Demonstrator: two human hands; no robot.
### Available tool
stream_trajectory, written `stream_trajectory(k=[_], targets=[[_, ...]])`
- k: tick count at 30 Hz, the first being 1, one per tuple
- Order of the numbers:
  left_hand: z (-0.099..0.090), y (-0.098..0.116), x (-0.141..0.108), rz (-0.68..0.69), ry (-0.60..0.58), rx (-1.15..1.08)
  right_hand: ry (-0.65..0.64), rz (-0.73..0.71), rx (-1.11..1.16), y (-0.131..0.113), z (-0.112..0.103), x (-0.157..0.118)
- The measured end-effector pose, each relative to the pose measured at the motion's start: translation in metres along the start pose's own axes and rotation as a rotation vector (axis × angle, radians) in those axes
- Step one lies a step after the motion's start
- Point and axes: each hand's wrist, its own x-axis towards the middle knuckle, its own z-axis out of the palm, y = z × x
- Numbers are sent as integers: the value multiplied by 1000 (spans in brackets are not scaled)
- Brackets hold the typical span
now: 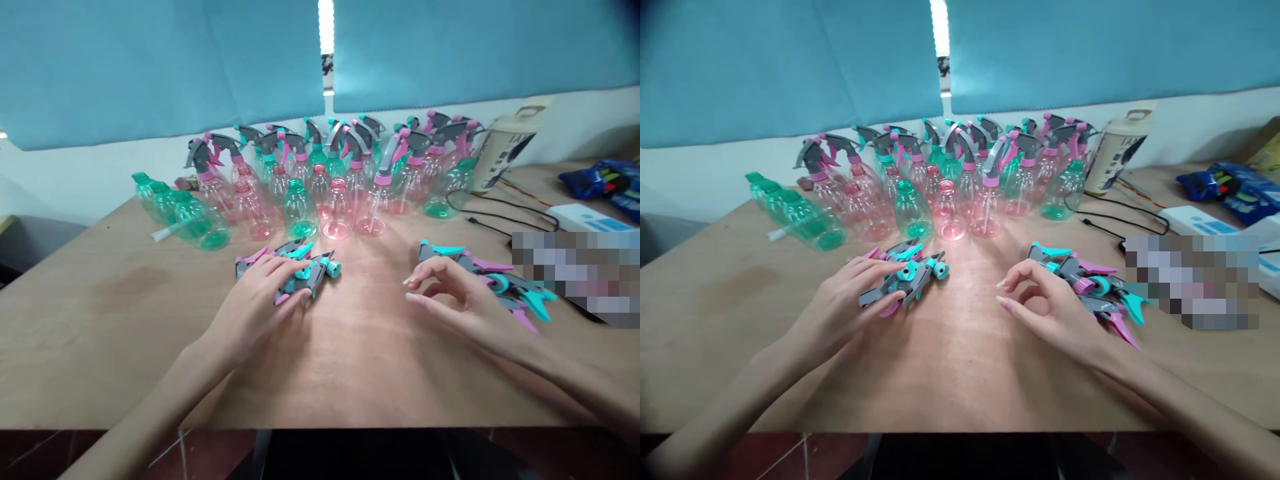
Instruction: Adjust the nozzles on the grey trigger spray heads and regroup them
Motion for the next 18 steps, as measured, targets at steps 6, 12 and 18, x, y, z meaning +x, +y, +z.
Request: stream_trajectory(k=[6, 12, 18], targets=[[28, 29, 17, 69, -75, -125, 49, -112, -403, -3, -43, -29], [71, 67, 60, 178, -198, -236, 71, -36, -696, 27, -77, -56], [126, 91, 111, 301, -163, -206, 20, -3, -893, 49, -77, -58]])
